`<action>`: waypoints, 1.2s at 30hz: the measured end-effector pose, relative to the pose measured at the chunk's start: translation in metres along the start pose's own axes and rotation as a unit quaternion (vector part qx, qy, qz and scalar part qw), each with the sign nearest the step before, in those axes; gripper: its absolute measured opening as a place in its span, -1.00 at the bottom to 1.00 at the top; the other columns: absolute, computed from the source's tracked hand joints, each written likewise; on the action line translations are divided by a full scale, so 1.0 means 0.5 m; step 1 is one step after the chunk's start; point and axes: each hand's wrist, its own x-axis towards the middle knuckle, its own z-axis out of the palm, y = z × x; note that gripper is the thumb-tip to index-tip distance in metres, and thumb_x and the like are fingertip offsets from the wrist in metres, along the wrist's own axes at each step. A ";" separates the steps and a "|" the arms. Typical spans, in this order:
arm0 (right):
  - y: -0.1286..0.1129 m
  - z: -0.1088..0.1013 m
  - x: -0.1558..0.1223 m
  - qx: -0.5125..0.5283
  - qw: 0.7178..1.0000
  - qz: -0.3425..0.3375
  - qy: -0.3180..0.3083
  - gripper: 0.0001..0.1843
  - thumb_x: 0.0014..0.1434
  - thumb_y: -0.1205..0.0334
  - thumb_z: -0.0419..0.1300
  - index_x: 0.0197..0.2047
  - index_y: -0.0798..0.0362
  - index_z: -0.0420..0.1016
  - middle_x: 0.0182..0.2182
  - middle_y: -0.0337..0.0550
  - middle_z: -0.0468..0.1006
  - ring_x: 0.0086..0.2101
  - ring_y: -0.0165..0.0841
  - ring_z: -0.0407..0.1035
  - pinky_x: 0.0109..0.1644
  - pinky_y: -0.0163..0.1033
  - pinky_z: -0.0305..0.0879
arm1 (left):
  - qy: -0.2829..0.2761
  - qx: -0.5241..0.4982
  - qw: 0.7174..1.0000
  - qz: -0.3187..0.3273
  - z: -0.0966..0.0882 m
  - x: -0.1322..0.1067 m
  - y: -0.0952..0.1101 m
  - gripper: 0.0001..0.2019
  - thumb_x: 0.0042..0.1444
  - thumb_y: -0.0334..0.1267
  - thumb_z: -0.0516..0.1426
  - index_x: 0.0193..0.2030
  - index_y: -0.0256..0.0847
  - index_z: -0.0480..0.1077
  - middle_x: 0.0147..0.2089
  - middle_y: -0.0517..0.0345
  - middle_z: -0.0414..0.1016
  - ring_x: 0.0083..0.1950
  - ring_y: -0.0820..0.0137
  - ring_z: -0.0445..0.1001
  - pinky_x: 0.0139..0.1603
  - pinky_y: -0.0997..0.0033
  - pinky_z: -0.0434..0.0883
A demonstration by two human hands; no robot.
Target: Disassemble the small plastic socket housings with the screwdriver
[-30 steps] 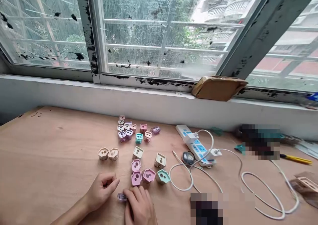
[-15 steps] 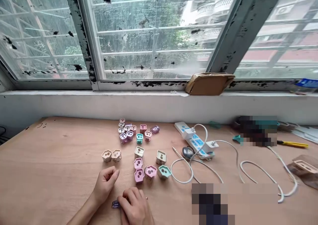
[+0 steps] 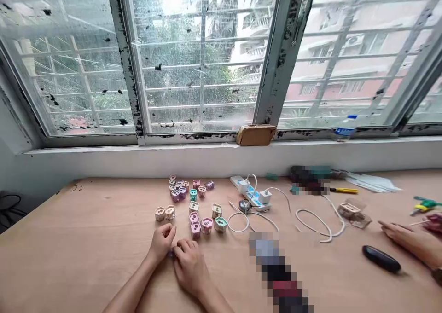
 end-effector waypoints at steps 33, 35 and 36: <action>-0.010 0.027 0.064 0.046 0.996 -0.023 0.069 -0.78 0.18 0.49 0.04 -0.24 0.02 0.43 -0.28 -0.06 0.55 -0.26 -0.21 0.38 -0.18 -0.12 0.33 | -0.091 -0.140 0.985 -0.045 0.030 0.083 -0.041 -0.30 0.12 0.42 -0.03 -0.68 -0.12 -0.14 -0.69 0.32 -0.17 -0.60 0.56 -0.17 -0.55 0.40 -0.17; -0.015 0.021 0.063 0.043 0.996 -0.023 0.068 -0.77 0.20 0.49 0.04 -0.22 0.02 0.44 -0.28 -0.06 0.56 -0.26 -0.21 0.39 -0.18 -0.11 0.32 | -0.094 -0.157 0.981 -0.056 0.034 0.081 -0.044 -0.29 0.12 0.43 -0.05 -0.69 -0.12 -0.13 -0.70 0.33 -0.16 -0.62 0.57 -0.18 -0.56 0.40 -0.18; -0.018 0.019 0.061 0.040 0.996 -0.024 0.069 -0.77 0.21 0.49 0.03 -0.21 0.02 0.44 -0.28 -0.07 0.56 -0.26 -0.21 0.39 -0.18 -0.10 0.32 | -0.094 -0.165 0.980 -0.059 0.035 0.080 -0.045 -0.29 0.13 0.43 -0.04 -0.69 -0.12 -0.12 -0.71 0.33 -0.16 -0.62 0.57 -0.18 -0.56 0.40 -0.19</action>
